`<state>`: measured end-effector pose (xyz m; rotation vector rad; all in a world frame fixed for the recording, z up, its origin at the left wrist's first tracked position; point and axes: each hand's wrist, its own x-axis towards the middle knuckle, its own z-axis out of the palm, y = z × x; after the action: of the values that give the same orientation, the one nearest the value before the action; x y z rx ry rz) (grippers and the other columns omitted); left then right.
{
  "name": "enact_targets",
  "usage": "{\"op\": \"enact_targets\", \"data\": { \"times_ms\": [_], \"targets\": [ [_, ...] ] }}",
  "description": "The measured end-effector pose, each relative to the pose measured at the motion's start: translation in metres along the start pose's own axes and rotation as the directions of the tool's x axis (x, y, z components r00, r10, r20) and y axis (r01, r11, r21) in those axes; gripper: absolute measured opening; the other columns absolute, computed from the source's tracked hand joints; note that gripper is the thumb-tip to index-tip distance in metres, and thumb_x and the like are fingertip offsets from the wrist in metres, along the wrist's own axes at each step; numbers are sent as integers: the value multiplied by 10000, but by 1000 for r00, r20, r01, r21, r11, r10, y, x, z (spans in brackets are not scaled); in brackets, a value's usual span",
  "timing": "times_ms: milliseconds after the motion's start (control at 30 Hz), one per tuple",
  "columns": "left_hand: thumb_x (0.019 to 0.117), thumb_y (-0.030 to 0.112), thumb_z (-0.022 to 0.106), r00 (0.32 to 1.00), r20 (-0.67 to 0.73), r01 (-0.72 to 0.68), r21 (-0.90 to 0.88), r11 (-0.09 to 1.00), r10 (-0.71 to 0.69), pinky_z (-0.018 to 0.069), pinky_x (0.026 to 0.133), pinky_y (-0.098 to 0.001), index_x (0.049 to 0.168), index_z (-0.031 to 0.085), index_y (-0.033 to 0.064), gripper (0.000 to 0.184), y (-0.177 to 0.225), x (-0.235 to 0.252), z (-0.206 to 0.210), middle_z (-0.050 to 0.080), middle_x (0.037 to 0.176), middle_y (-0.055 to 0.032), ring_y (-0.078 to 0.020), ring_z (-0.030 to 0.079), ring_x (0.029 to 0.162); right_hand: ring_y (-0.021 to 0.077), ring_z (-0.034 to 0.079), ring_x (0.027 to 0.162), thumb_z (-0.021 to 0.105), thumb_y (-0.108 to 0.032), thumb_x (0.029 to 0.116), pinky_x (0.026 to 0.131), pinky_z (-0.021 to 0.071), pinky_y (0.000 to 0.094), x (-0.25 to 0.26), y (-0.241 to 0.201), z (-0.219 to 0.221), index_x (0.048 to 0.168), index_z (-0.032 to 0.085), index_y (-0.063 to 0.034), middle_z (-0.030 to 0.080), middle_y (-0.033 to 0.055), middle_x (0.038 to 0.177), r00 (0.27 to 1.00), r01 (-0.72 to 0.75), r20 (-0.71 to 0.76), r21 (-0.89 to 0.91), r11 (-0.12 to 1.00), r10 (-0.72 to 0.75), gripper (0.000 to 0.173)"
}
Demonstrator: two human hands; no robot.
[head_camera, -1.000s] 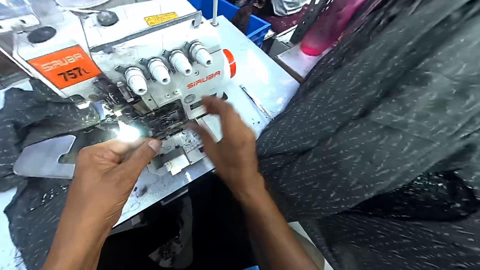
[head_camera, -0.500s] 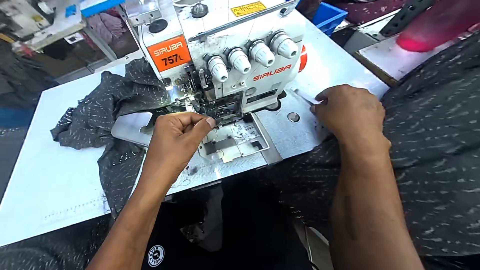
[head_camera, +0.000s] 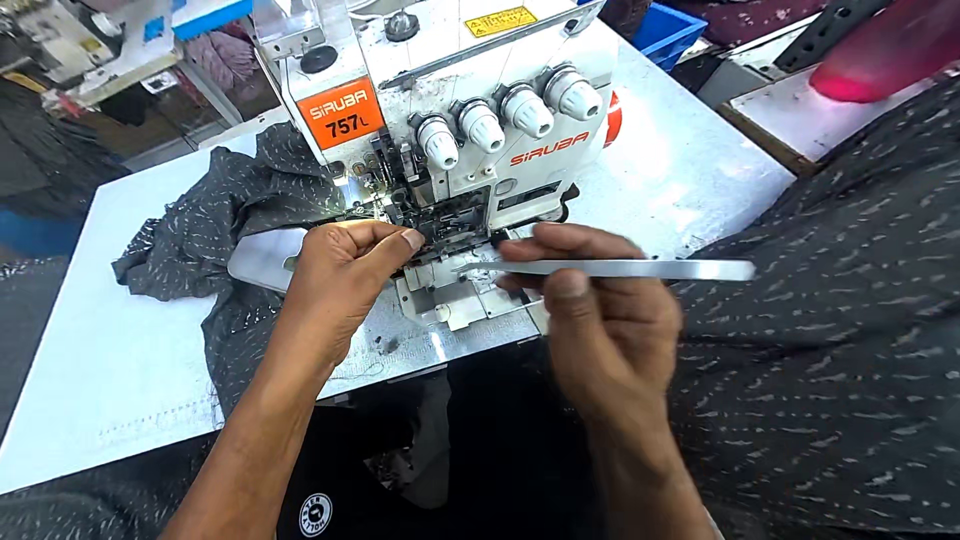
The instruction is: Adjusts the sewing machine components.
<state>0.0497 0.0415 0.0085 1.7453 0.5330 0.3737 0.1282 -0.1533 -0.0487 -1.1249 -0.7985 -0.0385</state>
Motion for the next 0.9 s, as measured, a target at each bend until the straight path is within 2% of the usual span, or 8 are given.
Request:
{"op": "enact_targets", "data": {
  "times_ms": [100, 200, 300, 367, 467, 567, 800, 900],
  "targets": [
    [966, 114, 705, 1000, -8, 24, -10, 1000, -24, 237, 378, -191, 920, 770, 50, 102, -2, -1, -1, 603, 645, -17, -47, 312, 416, 256, 704, 1130, 607, -45, 1024, 930, 632, 381, -5, 9, 19, 1205, 645, 14, 684, 143, 1258, 1000, 2, -7, 104, 995, -1, 195],
    [968, 106, 699, 999, -12, 43, -24, 999, -44, 241, 376, -186, 930, 770, 46, 100, -2, -1, -2, 592, 635, -9, -40, 308, 413, 282, 713, 1098, 696, 40, 940, 910, 645, 391, -9, 16, 25, 1054, 704, 1, 694, 148, 1157, 996, 26, -85, 176, 984, -11, 121],
    [974, 106, 688, 999, -6, 54, -38, 998, -54, 238, 374, -180, 935, 764, 49, 103, -2, -1, -3, 548, 609, 6, -38, 292, 410, 284, 734, 1079, 715, 24, 937, 937, 635, 401, -13, 21, 24, 1056, 723, -6, 739, 149, 1127, 987, 102, -131, 112, 988, -87, 123],
    [973, 107, 691, 998, -10, 54, -44, 998, -54, 230, 374, -179, 931, 763, 50, 101, -2, 0, -2, 545, 607, 5, -37, 287, 409, 285, 747, 1046, 717, 20, 939, 899, 655, 403, -16, 22, 24, 1056, 732, -16, 741, 147, 1134, 978, 155, -150, 71, 985, -143, 124],
    [970, 107, 696, 998, -16, 55, -51, 997, -55, 229, 371, -181, 930, 761, 45, 99, -3, 1, -2, 549, 605, 0, -36, 284, 407, 290, 759, 1015, 756, 73, 883, 879, 671, 411, -18, 22, 26, 1028, 702, -26, 747, 145, 1105, 960, 220, -178, 5, 975, -216, 184],
    [967, 108, 700, 998, -19, 52, -57, 997, -53, 226, 371, -184, 930, 762, 47, 94, -4, 2, -1, 538, 596, 0, -36, 279, 405, 272, 761, 1007, 780, 94, 848, 876, 670, 391, -19, 22, 27, 1036, 661, -46, 751, 128, 1093, 958, 227, -177, -20, 974, -227, 262],
    [973, 96, 686, 996, -9, 83, -117, 990, -84, 200, 346, -170, 942, 761, 36, 101, -4, 3, -1, 455, 542, 14, -23, 242, 384, 205, 759, 938, 797, 52, 836, 795, 666, 310, -21, 28, 27, 976, 645, -55, 753, 98, 1033, 963, 211, -132, -164, 964, -233, 233],
    [972, 84, 682, 996, -7, 88, -137, 987, -90, 202, 342, -166, 945, 761, 32, 99, -4, 3, -1, 429, 529, 18, -20, 240, 380, 254, 768, 975, 777, 60, 844, 845, 670, 370, -21, 31, 27, 954, 635, -49, 768, 126, 1019, 953, 255, -127, -160, 953, -277, 210]
  ]
}}
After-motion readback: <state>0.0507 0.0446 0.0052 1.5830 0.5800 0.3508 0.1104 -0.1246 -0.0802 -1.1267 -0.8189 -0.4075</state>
